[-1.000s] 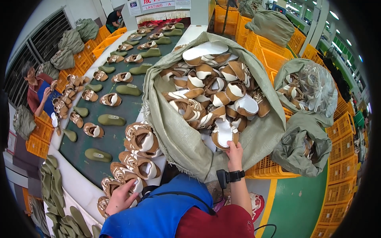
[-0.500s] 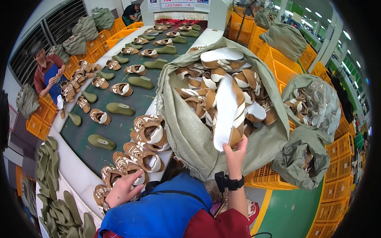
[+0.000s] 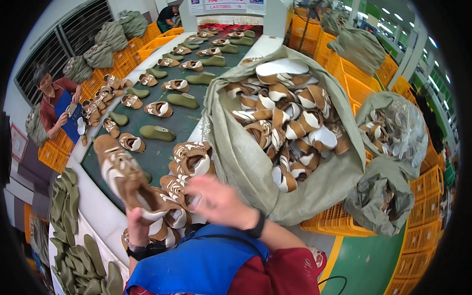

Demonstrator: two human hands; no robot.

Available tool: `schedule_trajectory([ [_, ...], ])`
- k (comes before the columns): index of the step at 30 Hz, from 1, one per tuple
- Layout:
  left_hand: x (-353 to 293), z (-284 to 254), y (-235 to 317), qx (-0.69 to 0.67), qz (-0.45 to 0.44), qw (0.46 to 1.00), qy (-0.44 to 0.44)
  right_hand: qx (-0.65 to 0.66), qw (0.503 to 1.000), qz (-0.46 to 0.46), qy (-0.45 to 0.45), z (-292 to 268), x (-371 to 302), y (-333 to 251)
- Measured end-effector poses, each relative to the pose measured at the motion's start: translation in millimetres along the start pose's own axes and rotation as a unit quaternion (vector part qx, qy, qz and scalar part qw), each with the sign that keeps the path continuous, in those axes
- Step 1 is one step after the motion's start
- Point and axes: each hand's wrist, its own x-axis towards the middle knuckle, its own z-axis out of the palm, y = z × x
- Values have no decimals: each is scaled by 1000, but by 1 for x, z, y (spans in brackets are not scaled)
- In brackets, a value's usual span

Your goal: The recorder is assembling shoe components onto green plastic lasts at a factory worktable.

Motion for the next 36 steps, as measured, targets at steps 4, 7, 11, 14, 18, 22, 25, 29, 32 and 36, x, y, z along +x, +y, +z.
schedule_trajectory([
  [4, -25, -95, 14, -63, 27, 983, 169, -45, 897, 385, 211, -87, -64, 113],
  [7, -24, -155, 20, -157, -5, 959, 235, -322, 845, 426, 23, -150, -227, 220],
  [11, -59, -241, 19, -254, -62, 924, 280, -216, 799, 551, -108, -159, -299, 270],
  [14, -71, -292, 33, -278, 9, 922, 271, -404, 723, 496, -261, -116, -226, 235],
  [18, -64, -390, 43, -323, 50, 861, 389, -394, 710, 566, -145, -72, -94, 168],
  [22, -49, -393, 2, -148, 20, 765, 627, -180, 853, 490, -17, -48, -5, 147],
  [25, -21, -339, 9, -143, -7, 817, 558, -21, 899, 428, 90, -52, 25, 120],
  [29, 4, -205, 56, 55, 17, 967, 249, 111, 897, 324, 281, -103, 35, 43],
  [32, 11, -114, 58, 112, 20, 993, 43, 213, 928, 280, 122, -12, 39, 57],
  [36, 27, -52, 48, -76, -10, 997, -18, 490, 771, 393, -104, 95, 82, -15],
])
